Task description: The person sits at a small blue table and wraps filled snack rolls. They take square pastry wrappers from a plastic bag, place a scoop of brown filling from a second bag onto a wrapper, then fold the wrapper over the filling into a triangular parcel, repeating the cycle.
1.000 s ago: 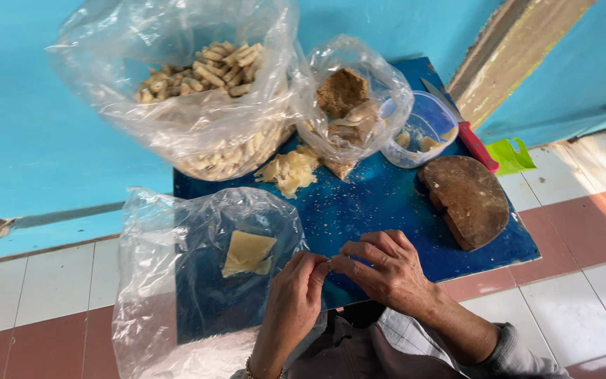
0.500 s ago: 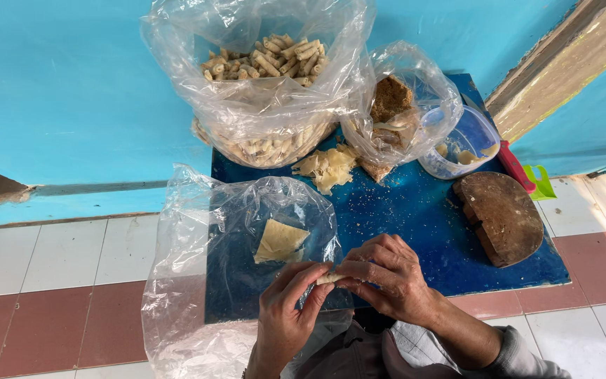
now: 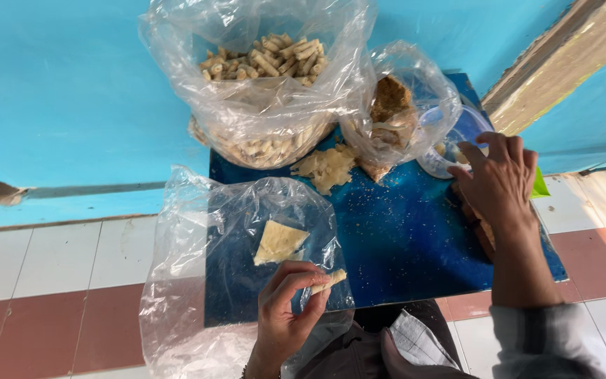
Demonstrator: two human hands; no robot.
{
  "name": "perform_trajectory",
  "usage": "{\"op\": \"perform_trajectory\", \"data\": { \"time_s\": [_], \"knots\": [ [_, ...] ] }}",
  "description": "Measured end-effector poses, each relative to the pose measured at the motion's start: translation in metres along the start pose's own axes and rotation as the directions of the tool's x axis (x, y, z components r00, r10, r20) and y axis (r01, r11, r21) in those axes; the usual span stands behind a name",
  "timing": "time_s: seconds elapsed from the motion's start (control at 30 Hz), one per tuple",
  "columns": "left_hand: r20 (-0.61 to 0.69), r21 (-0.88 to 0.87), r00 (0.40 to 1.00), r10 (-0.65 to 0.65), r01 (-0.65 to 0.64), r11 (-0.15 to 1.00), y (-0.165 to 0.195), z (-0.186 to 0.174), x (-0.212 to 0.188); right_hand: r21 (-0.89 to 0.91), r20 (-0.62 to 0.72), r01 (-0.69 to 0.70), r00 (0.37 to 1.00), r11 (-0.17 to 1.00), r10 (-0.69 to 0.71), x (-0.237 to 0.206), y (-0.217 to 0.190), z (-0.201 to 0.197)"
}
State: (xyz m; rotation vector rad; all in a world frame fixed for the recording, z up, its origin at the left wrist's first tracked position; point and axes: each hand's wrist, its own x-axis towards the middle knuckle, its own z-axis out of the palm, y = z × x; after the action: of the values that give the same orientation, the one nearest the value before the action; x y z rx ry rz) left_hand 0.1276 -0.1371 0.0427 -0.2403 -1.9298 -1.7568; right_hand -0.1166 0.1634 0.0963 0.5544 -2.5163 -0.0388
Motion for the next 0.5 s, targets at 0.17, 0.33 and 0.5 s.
{"op": "perform_trajectory", "data": {
  "time_s": [0.17,0.33,0.5],
  "knots": [
    [0.095,-0.368,0.985,-0.144,0.169,0.914,-0.013,0.017,0.000,0.014,0.333,0.040,0.942,0.999,-0.042,0.018,0.066,0.052],
    [0.179,-0.487,0.965,-0.193,0.257,0.835,-0.022,0.044,0.005,0.113,0.410,0.040,0.908,0.993,-0.083,0.023,0.079,0.082],
    [0.241,-0.495,0.935,-0.259,0.348,0.796,-0.026,0.064,0.011,0.237,0.360,0.017,0.927,0.971,-0.104,0.024,0.081,0.075]
  ]
}}
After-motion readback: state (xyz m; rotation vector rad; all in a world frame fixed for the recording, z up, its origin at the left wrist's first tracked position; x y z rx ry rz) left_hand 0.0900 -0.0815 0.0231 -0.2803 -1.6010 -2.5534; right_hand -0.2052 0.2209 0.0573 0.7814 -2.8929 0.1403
